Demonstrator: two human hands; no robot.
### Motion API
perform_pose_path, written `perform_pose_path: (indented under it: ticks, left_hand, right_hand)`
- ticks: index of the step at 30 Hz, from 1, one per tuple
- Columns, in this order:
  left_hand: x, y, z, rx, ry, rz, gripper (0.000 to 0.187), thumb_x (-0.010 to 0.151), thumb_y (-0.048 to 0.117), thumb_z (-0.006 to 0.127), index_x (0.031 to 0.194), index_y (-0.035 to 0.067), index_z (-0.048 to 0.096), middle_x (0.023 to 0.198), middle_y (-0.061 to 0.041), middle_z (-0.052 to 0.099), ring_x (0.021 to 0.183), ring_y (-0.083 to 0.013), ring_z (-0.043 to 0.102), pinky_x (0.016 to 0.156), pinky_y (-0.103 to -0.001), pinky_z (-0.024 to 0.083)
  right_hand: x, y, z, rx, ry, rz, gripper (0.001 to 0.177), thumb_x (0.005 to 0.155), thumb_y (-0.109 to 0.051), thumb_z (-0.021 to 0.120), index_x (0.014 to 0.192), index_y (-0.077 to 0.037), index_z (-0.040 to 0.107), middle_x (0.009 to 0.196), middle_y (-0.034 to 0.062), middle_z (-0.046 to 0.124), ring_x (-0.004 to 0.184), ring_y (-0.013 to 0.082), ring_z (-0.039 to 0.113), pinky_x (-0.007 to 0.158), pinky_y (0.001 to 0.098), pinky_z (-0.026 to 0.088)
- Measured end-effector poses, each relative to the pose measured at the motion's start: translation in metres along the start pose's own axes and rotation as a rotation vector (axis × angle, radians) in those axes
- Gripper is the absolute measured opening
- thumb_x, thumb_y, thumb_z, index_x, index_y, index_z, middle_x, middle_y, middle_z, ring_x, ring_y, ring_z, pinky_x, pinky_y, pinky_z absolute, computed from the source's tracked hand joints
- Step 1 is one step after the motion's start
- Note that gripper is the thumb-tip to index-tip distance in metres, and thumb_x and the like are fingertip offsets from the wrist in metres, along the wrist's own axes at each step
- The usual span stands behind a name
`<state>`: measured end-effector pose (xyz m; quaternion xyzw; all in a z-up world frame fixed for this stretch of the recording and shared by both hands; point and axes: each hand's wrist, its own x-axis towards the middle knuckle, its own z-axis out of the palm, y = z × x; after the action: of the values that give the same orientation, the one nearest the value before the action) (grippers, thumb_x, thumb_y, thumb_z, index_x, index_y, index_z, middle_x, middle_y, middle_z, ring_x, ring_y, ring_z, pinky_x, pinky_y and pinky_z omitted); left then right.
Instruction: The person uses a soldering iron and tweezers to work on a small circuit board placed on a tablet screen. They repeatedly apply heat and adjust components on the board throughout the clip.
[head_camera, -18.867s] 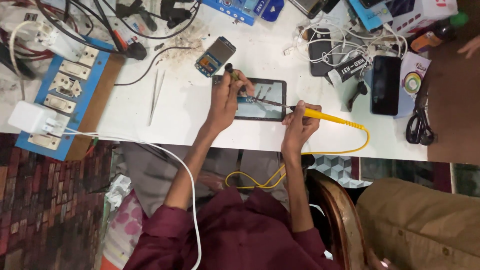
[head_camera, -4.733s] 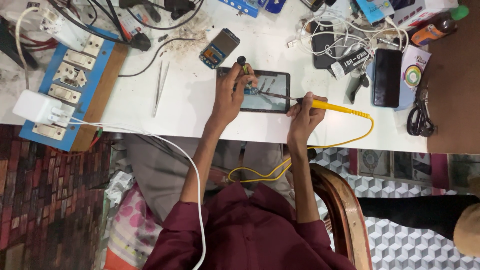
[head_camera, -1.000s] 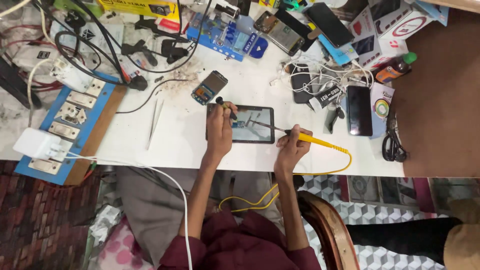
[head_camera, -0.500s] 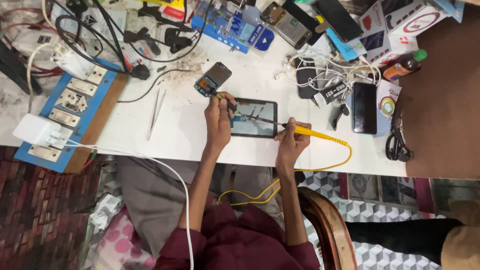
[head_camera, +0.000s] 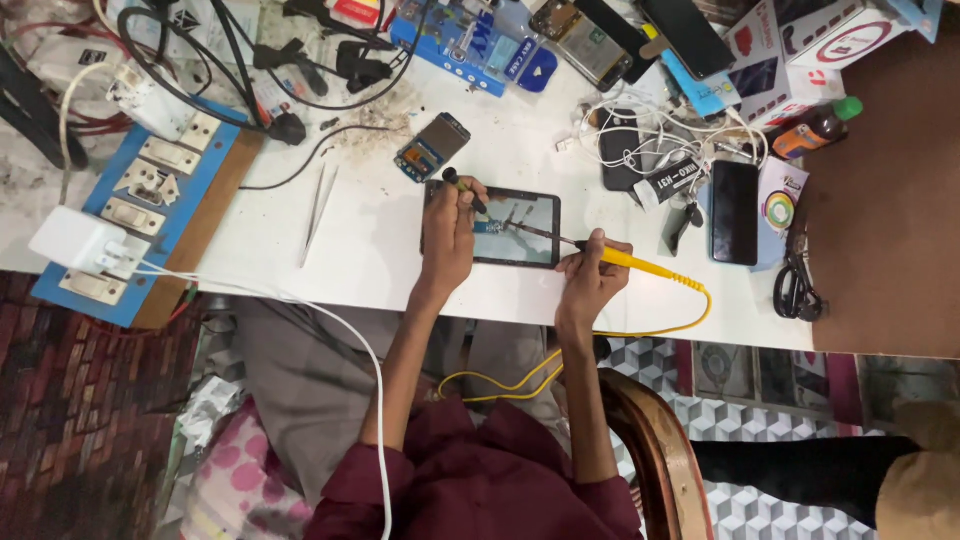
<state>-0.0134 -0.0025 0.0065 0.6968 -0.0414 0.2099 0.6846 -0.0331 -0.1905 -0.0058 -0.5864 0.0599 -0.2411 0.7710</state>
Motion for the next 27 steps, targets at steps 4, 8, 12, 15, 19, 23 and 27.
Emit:
perform_pose_path:
  ticks: [4,8,12,15,19,23,27]
  left_hand:
    - [0.0008,0.001,-0.0007,-0.032,-0.013,0.015,0.028,0.115,0.019,0.038,0.108,0.001,0.058,0.091,-0.005,0.063,0.07,-0.0102,0.048,0.064,-0.028,0.043]
    - [0.0046,0.002,-0.0008,-0.016,-0.007,0.042,0.028,0.115,0.018,0.038,0.108,0.001,0.058,0.093,-0.006,0.063,0.072,-0.0109,0.05,0.066,-0.028,0.045]
    - [-0.0005,0.0021,-0.0017,-0.012,-0.019,0.038,0.027,0.116,0.018,0.038,0.108,0.001,0.058,0.094,-0.006,0.064,0.071,-0.0118,0.049,0.066,-0.029,0.044]
    - [0.0012,0.0026,-0.0015,-0.012,-0.02,-0.014,0.026,0.115,0.017,0.039,0.109,0.001,0.058,0.092,-0.006,0.064,0.069,-0.0121,0.047,0.065,-0.029,0.043]
    - [-0.0003,0.0028,-0.0014,-0.019,-0.012,0.011,0.025,0.116,0.017,0.039,0.111,0.001,0.057,0.092,-0.005,0.064,0.071,-0.011,0.049,0.067,-0.028,0.045]
    - [-0.0002,0.0024,-0.0013,-0.004,-0.017,-0.005,0.024,0.115,0.015,0.039,0.11,0.002,0.058,0.093,-0.005,0.065,0.069,-0.0102,0.047,0.065,-0.028,0.044]
    - [0.0,0.0018,-0.0019,-0.031,-0.025,-0.039,0.024,0.114,0.014,0.038,0.11,0.002,0.058,0.093,-0.004,0.065,0.067,-0.0086,0.044,0.062,-0.026,0.042]
  right_hand:
    - [0.0008,0.0,0.0012,0.007,-0.005,0.012,0.021,0.107,-0.017,0.062,0.095,-0.006,0.048,0.064,-0.0009,0.043,0.05,0.0076,0.041,0.051,0.0279,0.047]
    - [0.002,-0.0015,0.0027,0.029,-0.008,0.016,0.024,0.107,-0.018,0.063,0.094,-0.006,0.048,0.064,-0.001,0.044,0.05,0.0075,0.042,0.051,0.0279,0.048]
    - [-0.0019,-0.0026,0.0008,0.007,-0.031,0.01,0.024,0.107,-0.018,0.064,0.094,-0.005,0.048,0.064,-0.0007,0.044,0.051,0.0078,0.042,0.051,0.0277,0.047]
    - [-0.0002,-0.0032,0.0026,0.001,-0.032,0.005,0.024,0.107,-0.018,0.064,0.095,-0.005,0.048,0.064,-0.0008,0.044,0.05,0.0079,0.042,0.051,0.0278,0.048]
    - [0.0008,-0.0025,0.0023,0.004,-0.033,0.01,0.023,0.107,-0.018,0.063,0.095,-0.006,0.048,0.062,-0.0008,0.044,0.049,0.0082,0.043,0.051,0.0278,0.048]
    - [0.0015,0.0,0.0013,0.027,-0.059,-0.003,0.019,0.108,-0.016,0.06,0.099,-0.006,0.047,0.066,-0.0011,0.044,0.052,0.0079,0.043,0.054,0.0272,0.049]
    - [0.0011,0.0012,-0.0003,0.003,-0.075,-0.034,0.017,0.109,-0.013,0.058,0.099,-0.005,0.047,0.067,-0.0019,0.042,0.052,0.006,0.039,0.053,0.0256,0.045]
